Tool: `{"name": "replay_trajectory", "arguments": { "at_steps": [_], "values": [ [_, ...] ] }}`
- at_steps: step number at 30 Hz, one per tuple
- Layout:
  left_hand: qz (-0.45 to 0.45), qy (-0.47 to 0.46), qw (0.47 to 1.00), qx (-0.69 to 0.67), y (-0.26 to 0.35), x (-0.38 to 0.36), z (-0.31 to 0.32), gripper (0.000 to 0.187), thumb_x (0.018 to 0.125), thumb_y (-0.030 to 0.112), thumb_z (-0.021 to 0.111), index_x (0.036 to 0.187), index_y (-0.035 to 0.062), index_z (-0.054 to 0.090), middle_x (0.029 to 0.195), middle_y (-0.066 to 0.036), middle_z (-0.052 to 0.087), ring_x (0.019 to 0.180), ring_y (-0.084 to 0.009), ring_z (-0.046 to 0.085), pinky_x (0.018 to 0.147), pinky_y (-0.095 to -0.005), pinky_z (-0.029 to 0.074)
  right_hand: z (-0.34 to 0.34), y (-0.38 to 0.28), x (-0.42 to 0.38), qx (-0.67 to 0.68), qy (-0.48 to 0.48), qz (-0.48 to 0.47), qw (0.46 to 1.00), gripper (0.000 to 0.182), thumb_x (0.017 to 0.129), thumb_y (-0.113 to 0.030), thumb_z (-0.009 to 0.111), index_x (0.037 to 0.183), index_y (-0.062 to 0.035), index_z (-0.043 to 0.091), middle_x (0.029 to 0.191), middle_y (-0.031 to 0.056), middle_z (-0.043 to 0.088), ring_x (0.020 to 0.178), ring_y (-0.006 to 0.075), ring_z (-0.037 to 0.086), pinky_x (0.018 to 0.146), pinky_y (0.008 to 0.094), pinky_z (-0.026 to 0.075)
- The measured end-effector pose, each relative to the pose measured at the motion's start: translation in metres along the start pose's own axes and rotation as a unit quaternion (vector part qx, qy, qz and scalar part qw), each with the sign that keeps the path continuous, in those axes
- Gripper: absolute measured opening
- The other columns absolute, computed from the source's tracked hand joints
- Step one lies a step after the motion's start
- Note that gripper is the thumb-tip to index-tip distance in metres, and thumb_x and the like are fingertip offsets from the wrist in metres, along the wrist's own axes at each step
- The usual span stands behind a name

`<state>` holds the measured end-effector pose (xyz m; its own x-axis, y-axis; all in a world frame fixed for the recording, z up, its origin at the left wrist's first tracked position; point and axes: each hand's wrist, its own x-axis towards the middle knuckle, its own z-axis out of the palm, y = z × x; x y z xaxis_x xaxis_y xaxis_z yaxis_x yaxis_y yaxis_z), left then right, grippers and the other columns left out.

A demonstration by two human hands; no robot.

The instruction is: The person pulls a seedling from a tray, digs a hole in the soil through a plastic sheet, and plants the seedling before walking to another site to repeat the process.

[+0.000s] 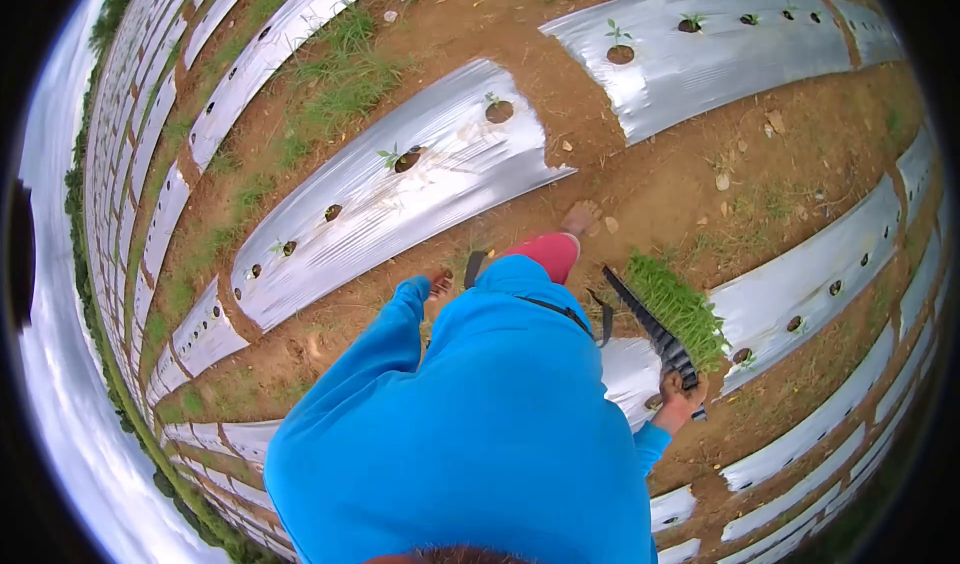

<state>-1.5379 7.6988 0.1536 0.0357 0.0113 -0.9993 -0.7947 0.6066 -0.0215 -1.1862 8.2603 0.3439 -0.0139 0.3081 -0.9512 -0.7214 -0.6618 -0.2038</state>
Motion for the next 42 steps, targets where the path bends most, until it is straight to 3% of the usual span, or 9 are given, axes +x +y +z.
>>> {"name": "replay_trajectory", "arguments": {
  "at_steps": [1,5,7,15,19,24,26,29,42],
  "values": [
    [0.021,-0.113,0.99,-0.076,0.02,0.071,-0.012,0.03,0.081,0.035,0.051,0.082,0.0061,0.058,0.067,-0.006,0.061,0.051,-0.0179,0.054,0.044,-0.0333,0.041,0.017,-0.019,0.017,0.013,0.017,0.019,1.0,0.024,0.063,-0.001,0.065,0.069,-0.0124,0.045,0.067,-0.0016,0.025,0.056,0.0116,0.027,0.044,0.0262,0.023],
    [0.24,0.268,0.891,0.277,0.253,0.025,0.077,0.044,0.076,0.042,0.054,0.096,0.0042,0.059,0.094,-0.018,0.063,0.082,-0.0317,0.062,0.071,-0.0404,0.05,0.128,-0.016,-0.035,0.008,0.097,0.05,0.994,0.028,0.057,-0.009,0.067,0.077,-0.0108,0.047,0.068,-0.0005,0.034,0.061,0.0128,0.035,0.042,0.0235,0.023],
    [0.393,0.279,0.852,0.206,0.365,-0.014,0.132,0.039,0.074,0.041,0.057,0.093,0.0064,0.06,0.093,-0.015,0.063,0.08,-0.0321,0.062,0.07,-0.0393,0.049,0.161,-0.041,-0.015,-0.083,0.081,0.004,0.993,0.025,0.058,-0.009,0.067,0.072,-0.0108,0.046,0.065,-0.0004,0.036,0.061,0.0133,0.035,0.04,0.0225,0.022],
    [0.658,-0.045,0.741,0.125,0.585,-0.176,0.328,0.022,0.076,0.022,0.056,0.091,0.0056,0.058,0.073,-0.011,0.059,0.06,-0.02,0.059,0.054,-0.0325,0.047,0.278,-0.115,0.018,-0.157,-0.015,-0.031,0.987,0.02,0.064,-0.01,0.065,0.062,-0.0121,0.045,0.058,-0.0018,0.042,0.049,0.0126,0.033,0.04,0.0237,0.023],
    [0.561,-0.032,0.813,0.156,0.566,-0.097,0.357,0.022,0.074,0.025,0.058,0.087,0.0076,0.057,0.071,-0.009,0.058,0.058,-0.0189,0.057,0.053,-0.0324,0.046,0.327,-0.139,0.027,-0.136,-0.059,-0.041,0.988,0.02,0.066,-0.01,0.066,0.066,-0.0132,0.046,0.06,-0.0014,0.045,0.046,0.0123,0.033,0.04,0.0235,0.023],
    [0.402,0.258,0.851,0.218,0.424,0.0,0.337,0.034,0.075,0.036,0.057,0.077,0.0026,0.06,0.066,-0.012,0.06,0.055,-0.0233,0.059,0.053,-0.038,0.045,0.395,-0.195,0.04,-0.124,-0.133,0.018,0.983,0.015,0.067,-0.012,0.064,0.064,-0.0131,0.05,0.06,0.0009,0.054,0.046,0.0129,0.042,0.037,0.0225,0.024],
    [0.082,0.186,0.975,0.092,0.358,0.044,0.343,0.032,0.079,0.034,0.05,0.085,0.0043,0.059,0.075,-0.012,0.064,0.065,-0.0251,0.062,0.051,-0.039,0.047,0.418,-0.221,0.044,-0.112,-0.149,0.009,0.982,0.013,0.068,-0.012,0.063,0.063,-0.0131,0.052,0.062,0.0014,0.057,0.047,0.0135,0.046,0.036,0.0226,0.025],
    [-0.006,0.122,0.992,0.029,0.315,0.034,0.375,0.03,0.081,0.031,0.05,0.097,0.007,0.06,0.089,-0.016,0.063,0.08,-0.0257,0.063,0.063,-0.0437,0.052,0.46,-0.249,0.037,-0.114,-0.169,0.006,0.979,0.011,0.068,-0.013,0.062,0.065,-0.0145,0.052,0.062,-0.0008,0.057,0.048,0.013,0.047,0.035,0.0228,0.025],
    [0.075,0.078,0.993,0.041,0.649,-0.03,0.559,0.033,0.082,0.032,0.047,0.107,0.0112,0.056,0.094,-0.011,0.064,0.082,-0.0249,0.06,0.062,-0.0464,0.047,0.616,-0.36,0.162,-0.128,-0.11,-0.169,0.971,0.015,0.066,-0.017,0.065,0.064,-0.0179,0.05,0.06,-0.0025,0.053,0.044,0.0122,0.041,0.034,0.0228,0.023]
  ]
}}
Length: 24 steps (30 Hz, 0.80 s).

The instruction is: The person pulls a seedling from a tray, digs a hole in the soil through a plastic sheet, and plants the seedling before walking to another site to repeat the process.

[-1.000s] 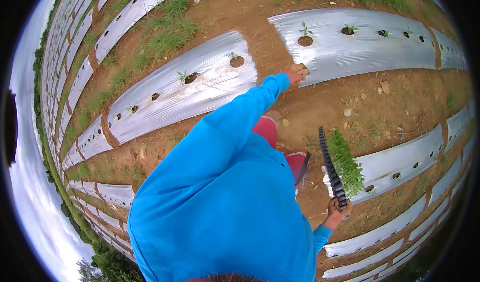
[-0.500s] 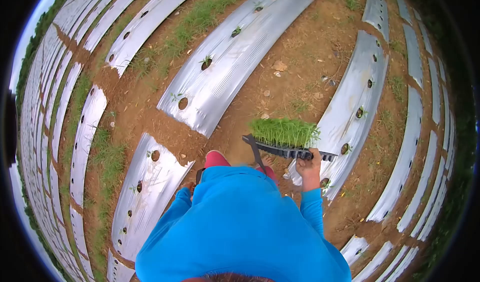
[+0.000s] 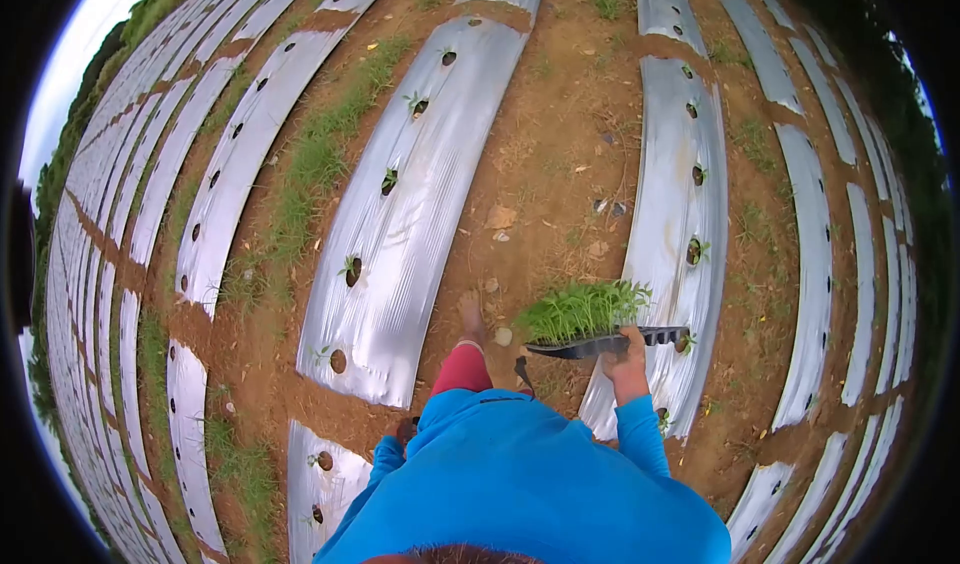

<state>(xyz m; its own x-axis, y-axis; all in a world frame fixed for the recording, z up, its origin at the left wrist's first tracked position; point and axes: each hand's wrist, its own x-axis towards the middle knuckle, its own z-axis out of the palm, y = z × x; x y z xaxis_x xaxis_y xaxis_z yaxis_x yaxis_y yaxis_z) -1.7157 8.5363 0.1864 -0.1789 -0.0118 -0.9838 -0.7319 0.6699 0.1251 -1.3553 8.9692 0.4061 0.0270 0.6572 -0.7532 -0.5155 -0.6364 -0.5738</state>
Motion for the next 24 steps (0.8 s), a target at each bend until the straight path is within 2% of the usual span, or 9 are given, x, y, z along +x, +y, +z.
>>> {"name": "replay_trajectory", "arguments": {
  "at_steps": [1,4,6,7,11,14,21,23,24],
  "values": [
    [-0.005,0.003,1.0,0.02,0.041,0.012,0.005,0.033,0.082,0.032,0.047,0.107,0.0116,0.056,0.095,-0.011,0.064,0.082,-0.0249,0.06,0.062,-0.0466,0.047,0.016,-0.019,0.01,0.077,0.022,0.095,0.992,0.015,0.065,-0.017,0.066,0.063,-0.0175,0.051,0.061,-0.0027,0.054,0.043,0.012,0.041,0.034,0.0227,0.023],
    [-0.004,0.022,0.988,0.154,0.182,0.047,0.021,0.033,0.082,0.03,0.047,0.107,0.0103,0.054,0.092,-0.011,0.064,0.068,-0.0236,0.058,0.053,-0.0394,0.043,0.052,-0.052,0.042,0.112,0.083,0.077,0.987,0.016,0.065,-0.015,0.063,0.059,-0.0177,0.048,0.054,-0.0027,0.052,0.04,0.0123,0.042,0.032,0.023,0.023],
    [0.026,-0.003,0.99,0.141,0.285,0.085,0.041,0.028,0.081,0.028,0.049,0.102,0.0102,0.053,0.085,-0.01,0.062,0.065,-0.0247,0.058,0.052,-0.0391,0.043,0.073,-0.077,0.063,0.122,0.077,0.05,0.988,0.017,0.066,-0.015,0.062,0.058,-0.0175,0.047,0.053,-0.0031,0.051,0.037,0.0125,0.04,0.031,0.0233,0.023],
    [0.093,-0.004,0.979,0.183,0.348,0.031,0.071,0.026,0.082,0.027,0.048,0.102,0.0117,0.052,0.085,-0.01,0.061,0.063,-0.0225,0.057,0.052,-0.0378,0.043,0.086,-0.094,0.073,0.13,0.074,0.041,0.988,0.018,0.066,-0.015,0.062,0.057,-0.0176,0.046,0.053,-0.0032,0.051,0.037,0.0127,0.04,0.031,0.0232,0.023],
    [0.262,-0.067,0.941,0.203,0.553,-0.016,0.16,0.032,0.079,0.031,0.051,0.105,0.0133,0.054,0.083,-0.007,0.059,0.061,-0.0185,0.055,0.051,-0.0335,0.042,0.135,-0.135,0.096,0.204,0.097,-0.002,0.974,0.02,0.064,-0.015,0.064,0.058,-0.0184,0.045,0.054,-0.0046,0.048,0.039,0.0123,0.039,0.033,0.0228,0.021],
    [0.331,-0.114,0.917,0.191,0.67,-0.064,0.236,0.026,0.081,0.032,0.053,0.099,0.0133,0.055,0.077,-0.006,0.059,0.054,-0.0154,0.052,0.045,-0.0305,0.037,0.18,-0.168,0.125,0.258,0.114,-0.013,0.959,0.021,0.063,-0.015,0.066,0.058,-0.0187,0.045,0.055,-0.0051,0.047,0.042,0.0115,0.038,0.036,0.0229,0.02],
    [0.309,-0.117,0.895,0.301,0.802,-0.013,0.348,0.029,0.081,0.029,0.054,0.104,0.0118,0.054,0.078,-0.007,0.056,0.052,-0.0175,0.052,0.041,-0.0298,0.036,0.228,-0.203,0.261,0.345,0.122,-0.014,0.93,0.018,0.063,-0.014,0.068,0.065,-0.0184,0.051,0.06,-0.0039,0.05,0.046,0.013,0.041,0.036,0.0238,0.023],
    [0.274,-0.074,0.916,0.283,0.8,0.011,0.361,0.031,0.081,0.034,0.053,0.105,0.0138,0.054,0.079,-0.007,0.057,0.053,-0.0182,0.052,0.043,-0.0311,0.037,0.25,-0.218,0.29,0.36,0.138,0.007,0.923,0.017,0.063,-0.015,0.069,0.065,-0.0184,0.052,0.06,-0.0038,0.051,0.044,0.0135,0.04,0.036,0.0248,0.023],
    [0.171,-0.099,0.949,0.247,0.803,0.021,0.363,0.037,0.08,0.039,0.052,0.108,0.0144,0.053,0.085,-0.009,0.059,0.058,-0.0203,0.055,0.047,-0.0341,0.041,0.262,-0.231,0.31,0.341,0.148,0.027,0.928,0.016,0.063,-0.015,0.067,0.064,-0.0181,0.052,0.058,-0.0035,0.051,0.043,0.0136,0.041,0.035,0.0252,0.023]
  ]
}}
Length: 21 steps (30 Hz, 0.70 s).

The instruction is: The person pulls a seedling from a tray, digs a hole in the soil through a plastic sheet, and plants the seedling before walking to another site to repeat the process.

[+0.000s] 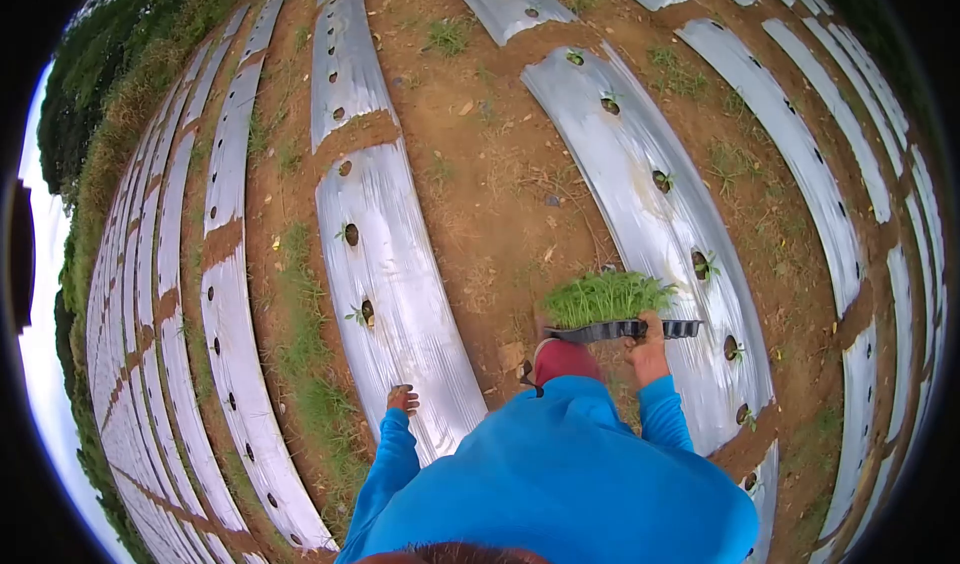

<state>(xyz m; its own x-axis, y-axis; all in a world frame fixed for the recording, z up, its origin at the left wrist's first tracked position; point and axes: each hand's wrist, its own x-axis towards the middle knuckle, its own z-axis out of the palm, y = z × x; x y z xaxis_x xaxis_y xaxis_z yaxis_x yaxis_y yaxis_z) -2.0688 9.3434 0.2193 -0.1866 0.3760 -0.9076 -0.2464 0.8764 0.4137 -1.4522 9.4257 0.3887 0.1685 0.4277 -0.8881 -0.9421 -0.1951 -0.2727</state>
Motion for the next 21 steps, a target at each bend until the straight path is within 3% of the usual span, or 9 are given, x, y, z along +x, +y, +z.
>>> {"name": "replay_trajectory", "arguments": {
  "at_steps": [1,3,4,7,10,15,18,19,21],
  "values": [
    [0.016,0.06,0.995,0.08,0.001,-0.031,0.031,0.036,0.085,0.04,0.046,0.107,0.0129,0.055,0.086,-0.01,0.06,0.066,-0.0248,0.057,0.053,-0.0409,0.041,0.006,0.0,0.02,0.006,0.01,-0.003,1.0,0.016,0.063,-0.015,0.067,0.064,-0.018,0.051,0.057,-0.0034,0.05,0.043,0.0139,0.041,0.035,0.0252,0.022],
    [-0.153,-0.013,0.984,0.091,-0.005,-0.023,0.046,0.038,0.084,0.037,0.047,0.112,0.0119,0.053,0.094,-0.012,0.062,0.071,-0.0264,0.058,0.06,-0.0429,0.045,0.041,0.003,0.073,-0.03,0.016,-0.045,0.998,0.016,0.064,-0.016,0.066,0.063,-0.018,0.05,0.055,-0.0033,0.05,0.043,0.0142,0.041,0.035,0.0252,0.022],
    [-0.17,-0.022,0.979,0.107,-0.01,-0.025,0.057,0.038,0.084,0.037,0.047,0.112,0.0119,0.053,0.094,-0.012,0.062,0.072,-0.0264,0.058,0.06,-0.0427,0.045,0.055,0.004,0.098,-0.076,0.023,-0.079,0.994,0.016,0.064,-0.016,0.066,0.063,-0.018,0.05,0.054,-0.0032,0.049,0.043,0.0144,0.041,0.035,0.0252,0.022],
    [-0.114,-0.044,0.985,0.125,0.019,-0.024,0.087,0.038,0.085,0.037,0.047,0.112,0.0118,0.053,0.095,-0.012,0.062,0.073,-0.0265,0.059,0.061,-0.0421,0.046,0.058,0.004,0.224,-0.09,0.048,-0.08,0.992,0.016,0.064,-0.017,0.065,0.063,-0.0178,0.05,0.054,-0.0026,0.049,0.043,0.0151,0.042,0.035,0.0253,0.021],
    [-0.053,-0.052,0.988,0.135,0.078,-0.002,0.103,0.038,0.085,0.037,0.047,0.112,0.0117,0.053,0.096,-0.012,0.062,0.074,-0.0266,0.059,0.062,-0.0415,0.046,0.211,-0.007,0.147,-0.011,0.017,-0.039,0.999,0.016,0.064,-0.017,0.066,0.063,-0.0172,0.05,0.056,-0.0015,0.05,0.043,0.0155,0.041,0.035,0.0262,0.022],
    [0.013,-0.078,0.988,0.131,0.198,0.085,0.112,0.038,0.085,0.037,0.046,0.112,0.0115,0.053,0.097,-0.012,0.062,0.077,-0.0268,0.059,0.063,-0.0405,0.047,0.371,-0.02,0.162,0.028,0.029,0.003,0.999,0.016,0.064,-0.017,0.067,0.063,-0.0162,0.05,0.058,-0.0013,0.051,0.043,0.0152,0.04,0.036,0.026,0.022],
    [-0.072,-0.078,0.994,-0.01,0.299,0.165,0.108,0.038,0.085,0.037,0.046,0.112,0.0113,0.053,0.099,-0.012,0.061,0.077,-0.0269,0.06,0.062,-0.0399,0.047,0.451,-0.019,0.195,0.01,0.018,-0.066,0.998,0.016,0.062,-0.015,0.067,0.063,-0.0166,0.051,0.059,-0.0019,0.052,0.042,0.0149,0.04,0.036,0.0247,0.021],
    [-0.099,-0.053,0.994,0.002,0.341,0.199,0.113,0.038,0.084,0.036,0.047,0.113,0.0112,0.052,0.099,-0.012,0.061,0.075,-0.0268,0.059,0.061,-0.04,0.046,0.475,-0.025,0.213,0.021,-0.014,-0.02,0.999,0.016,0.06,-0.013,0.066,0.062,-0.0171,0.051,0.06,-0.0027,0.054,0.041,0.0143,0.039,0.037,0.0238,0.02],
    [-0.138,-0.022,0.99,0.036,0.427,0.231,0.11,0.038,0.084,0.034,0.047,0.115,0.0111,0.049,0.099,-0.012,0.061,0.07,-0.0266,0.058,0.055,-0.0401,0.045,0.522,-0.023,0.229,0.015,0.006,-0.04,0.999,0.016,0.06,-0.013,0.066,0.062,-0.0174,0.05,0.059,-0.0031,0.054,0.041,0.0138,0.039,0.037,0.0236,0.02]
  ]
}}
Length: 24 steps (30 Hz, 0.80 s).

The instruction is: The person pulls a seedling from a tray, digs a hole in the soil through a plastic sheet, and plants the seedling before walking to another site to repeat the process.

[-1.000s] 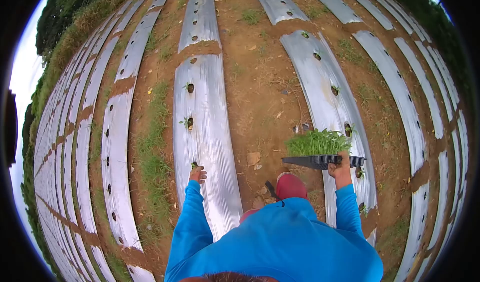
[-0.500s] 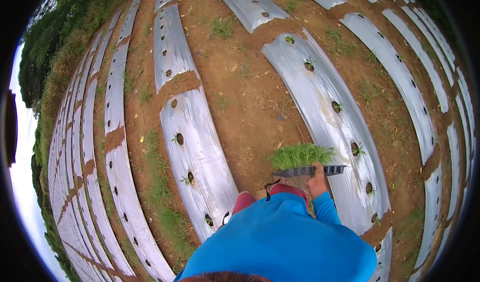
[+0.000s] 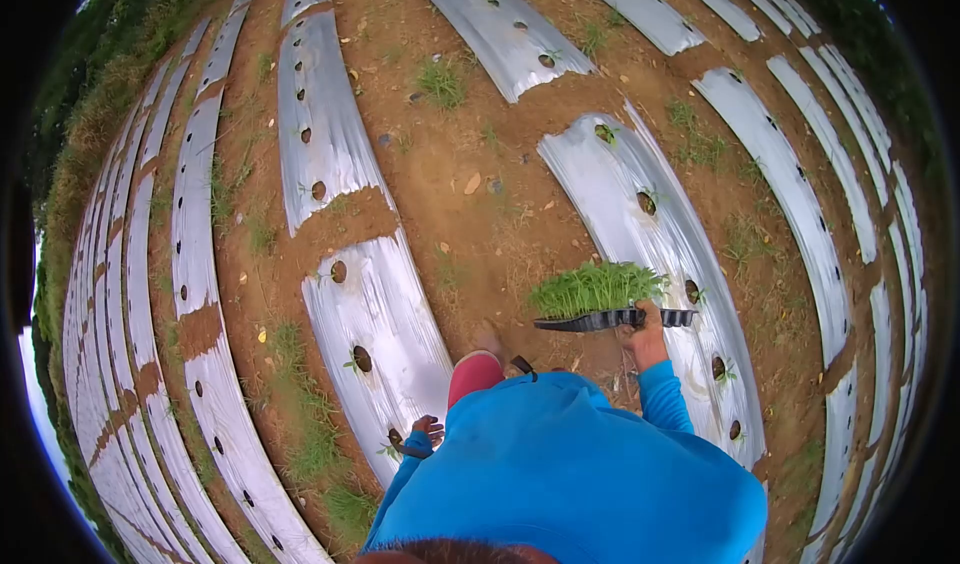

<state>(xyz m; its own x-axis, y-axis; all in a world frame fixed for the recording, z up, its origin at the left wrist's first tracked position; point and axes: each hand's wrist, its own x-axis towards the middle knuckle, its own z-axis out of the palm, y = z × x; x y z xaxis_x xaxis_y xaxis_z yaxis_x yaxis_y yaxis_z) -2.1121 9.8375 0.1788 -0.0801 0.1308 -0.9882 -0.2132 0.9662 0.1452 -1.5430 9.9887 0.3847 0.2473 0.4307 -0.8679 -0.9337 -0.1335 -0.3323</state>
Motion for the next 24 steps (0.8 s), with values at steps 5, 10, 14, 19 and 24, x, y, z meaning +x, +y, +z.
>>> {"name": "replay_trajectory", "arguments": {
  "at_steps": [5,10,14,19,24],
  "values": [
    [0.155,0.01,0.987,0.037,0.283,-0.024,0.016,0.035,0.081,0.033,0.052,0.109,0.0132,0.053,0.09,-0.008,0.062,0.067,-0.0214,0.059,0.056,-0.037,0.044,0.151,-0.015,0.022,0.006,-0.002,-0.009,1.0,0.018,0.061,-0.013,0.065,0.059,-0.0173,0.048,0.055,-0.0043,0.05,0.041,0.0128,0.038,0.036,0.0238,0.022],
    [0.345,-0.035,0.935,0.074,0.514,-0.075,0.038,0.031,0.084,0.035,0.052,0.106,0.013,0.054,0.08,-0.003,0.059,0.059,-0.0121,0.055,0.048,-0.0258,0.042,0.286,-0.017,0.073,0.044,-0.048,-0.014,0.998,0.015,0.063,-0.014,0.065,0.062,-0.0163,0.05,0.058,-0.002,0.052,0.042,0.0149,0.039,0.038,0.0251,0.023],
    [0.329,0.005,0.94,0.086,0.637,-0.02,0.025,0.029,0.085,0.032,0.05,0.106,0.0123,0.053,0.081,-0.004,0.059,0.056,-0.0126,0.053,0.046,-0.0262,0.04,0.392,-0.016,0.127,0.061,-0.057,0.018,0.996,0.014,0.064,-0.013,0.065,0.063,-0.0157,0.051,0.061,-0.0021,0.055,0.044,0.0145,0.042,0.038,0.0246,0.022],
    [0.218,0.101,0.971,-0.012,0.657,-0.022,0.043,0.035,0.084,0.035,0.05,0.11,0.0116,0.051,0.083,-0.007,0.059,0.057,-0.0164,0.054,0.047,-0.0297,0.04,0.493,-0.013,0.215,0.073,-0.012,0.042,0.996,0.016,0.064,-0.014,0.065,0.063,-0.0176,0.05,0.058,-0.004,0.051,0.046,0.0134,0.043,0.038,0.0245,0.021],
    [0.071,0.034,0.984,0.163,0.653,-0.014,0.096,0.035,0.085,0.032,0.045,0.112,0.0114,0.053,0.096,-0.01,0.063,0.07,-0.0234,0.06,0.056,-0.0396,0.046,0.585,-0.016,0.329,0.073,0.016,0.053,0.996,0.016,0.064,-0.014,0.065,0.064,-0.0172,0.049,0.057,-0.0031,0.049,0.045,0.0138,0.039,0.039,0.0252,0.021]
  ]
}}
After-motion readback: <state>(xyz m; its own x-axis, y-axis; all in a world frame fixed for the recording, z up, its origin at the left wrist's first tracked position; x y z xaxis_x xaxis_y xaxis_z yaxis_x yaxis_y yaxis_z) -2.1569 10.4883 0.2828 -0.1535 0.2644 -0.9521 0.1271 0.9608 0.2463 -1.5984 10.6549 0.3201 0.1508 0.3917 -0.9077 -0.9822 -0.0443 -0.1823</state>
